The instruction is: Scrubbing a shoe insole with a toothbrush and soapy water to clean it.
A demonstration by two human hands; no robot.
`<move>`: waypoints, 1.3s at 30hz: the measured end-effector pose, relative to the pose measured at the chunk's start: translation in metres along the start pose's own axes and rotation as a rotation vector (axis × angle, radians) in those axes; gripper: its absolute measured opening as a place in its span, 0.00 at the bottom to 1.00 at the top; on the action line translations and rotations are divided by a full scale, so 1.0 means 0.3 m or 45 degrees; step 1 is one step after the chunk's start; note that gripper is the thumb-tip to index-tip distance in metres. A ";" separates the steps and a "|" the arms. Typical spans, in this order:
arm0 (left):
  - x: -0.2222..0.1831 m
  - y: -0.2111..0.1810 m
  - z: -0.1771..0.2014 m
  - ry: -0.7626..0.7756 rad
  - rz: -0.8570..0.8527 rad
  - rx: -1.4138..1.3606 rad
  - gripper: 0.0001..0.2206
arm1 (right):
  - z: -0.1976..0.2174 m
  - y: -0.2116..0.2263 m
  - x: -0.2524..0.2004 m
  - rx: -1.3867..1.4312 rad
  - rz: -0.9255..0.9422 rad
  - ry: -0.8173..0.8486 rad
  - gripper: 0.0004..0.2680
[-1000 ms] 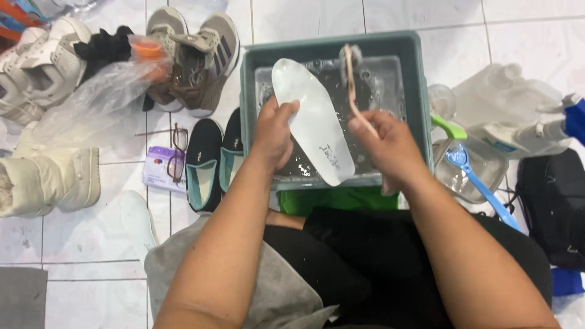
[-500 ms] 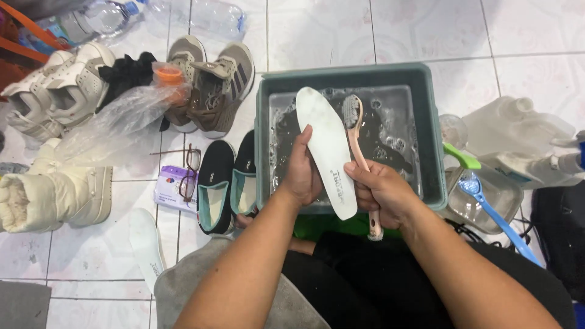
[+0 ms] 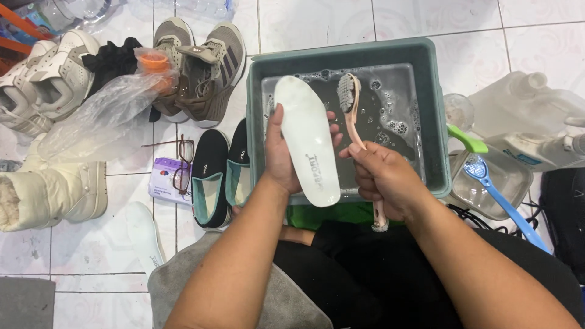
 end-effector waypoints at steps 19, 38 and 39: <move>0.017 -0.046 0.040 0.250 -0.171 0.265 0.30 | 0.066 -0.003 0.047 -0.028 0.070 -0.073 0.11; 0.020 -0.048 0.032 0.120 -0.151 0.293 0.25 | 0.063 -0.008 0.031 -0.274 0.295 -0.075 0.14; 0.032 -0.046 0.047 0.080 -0.158 0.323 0.26 | 0.078 -0.020 0.029 -0.503 0.494 -0.128 0.14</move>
Point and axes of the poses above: each hand's wrist, its own x-axis towards the middle knuckle, its own z-axis out of the back of the hand, y = z × x, the point moved 1 cm from there along x, towards the middle knuckle, and after that the axes turned 5 degrees about -z, right-handed, at the moved point
